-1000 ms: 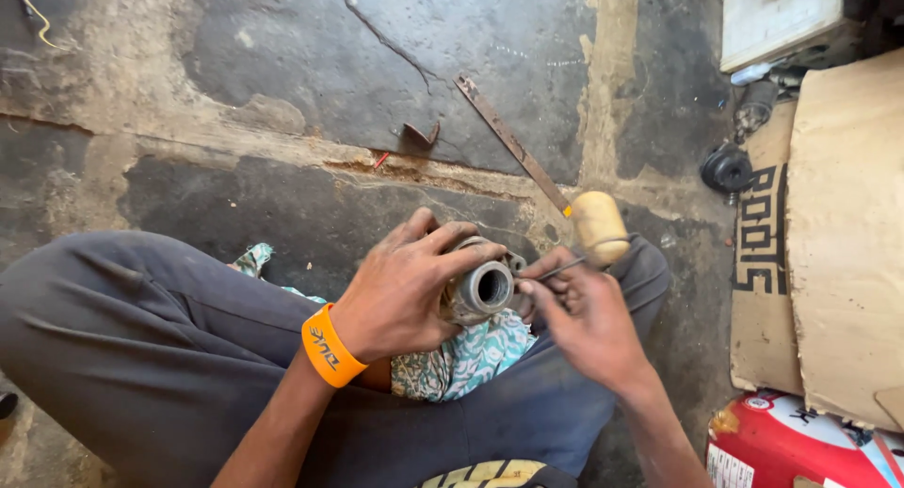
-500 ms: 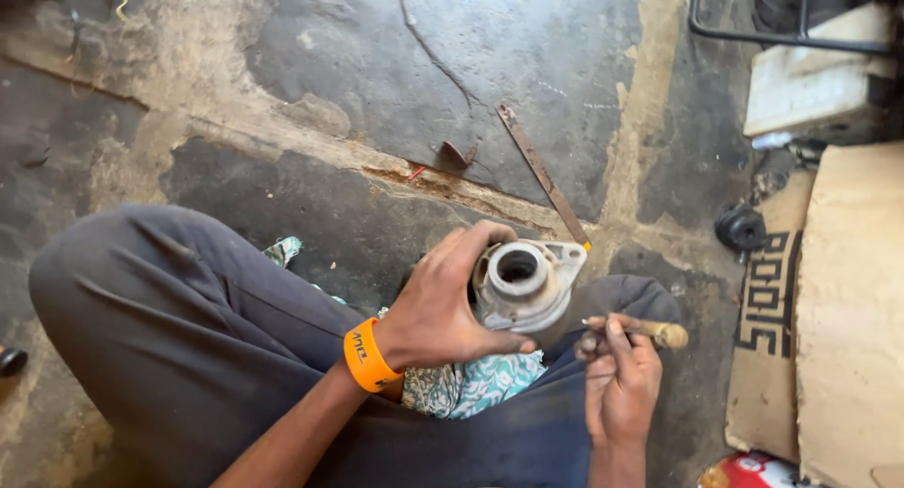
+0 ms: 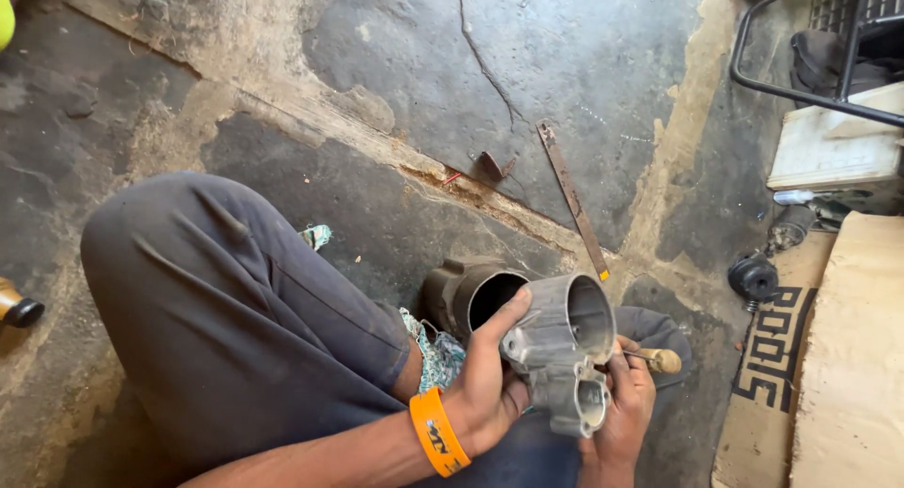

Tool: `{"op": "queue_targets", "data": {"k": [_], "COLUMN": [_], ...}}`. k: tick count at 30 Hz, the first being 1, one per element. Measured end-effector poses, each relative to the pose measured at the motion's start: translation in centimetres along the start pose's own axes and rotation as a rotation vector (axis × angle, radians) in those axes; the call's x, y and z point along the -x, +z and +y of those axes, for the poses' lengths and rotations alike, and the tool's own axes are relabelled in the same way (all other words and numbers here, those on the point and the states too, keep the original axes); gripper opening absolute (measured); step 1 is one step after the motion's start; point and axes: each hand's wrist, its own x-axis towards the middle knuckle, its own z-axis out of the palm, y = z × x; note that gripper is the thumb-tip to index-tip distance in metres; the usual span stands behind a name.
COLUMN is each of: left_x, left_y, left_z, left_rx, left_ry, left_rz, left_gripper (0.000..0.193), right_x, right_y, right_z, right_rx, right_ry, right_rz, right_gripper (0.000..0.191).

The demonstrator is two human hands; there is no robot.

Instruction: The person sits on the floor and uses a wooden mallet and a metal punch to tap a cylindrical metal part. They repeatedly reposition the punch and strike it to adjust or remove a component within the part.

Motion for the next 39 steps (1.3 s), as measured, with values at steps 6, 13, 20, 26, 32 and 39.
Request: {"op": "queue_targets", "data": {"k": [6, 13, 20, 26, 32, 39], "left_x": [-0.1, 0.1, 1.2, 0.4, 0.1, 0.4], "left_y": [-0.3, 0.2, 0.4, -0.2, -0.2, -0.1], "left_z": [0.5, 2.6, 4.0, 4.4, 4.6, 5.0], "left_rx": [0.081, -0.338, -1.468, -1.724, -1.890, -2.028], "left_ry": [0.081, 0.221, 1.115, 1.218, 1.189, 1.120], "left_rz": [0.040, -0.168, -0.213, -0.283, -0.292, -0.280], "left_gripper": [0.053, 0.058, 0.079, 0.074, 0.079, 0.081], "right_x": [-0.8, -1.6, -0.7, 0.5, 2.3, 3.8], "right_y": [-0.3, -2.2, -0.7, -0.2, -0.9, 2.2], "right_z": [-0.3, 1.2, -0.2, -2.2, -4.6, -7.4], "right_rx": [-0.061, -0.053, -0.106, -0.204, -0.114, 0.209], "right_ry": [-0.080, -0.113, -0.037, -0.110, -0.246, -0.411], "right_rz": [-0.034, -0.050, -0.029, -0.090, -0.104, -0.140], "right_gripper": [0.013, 0.016, 0.017, 0.014, 0.012, 0.015]}}
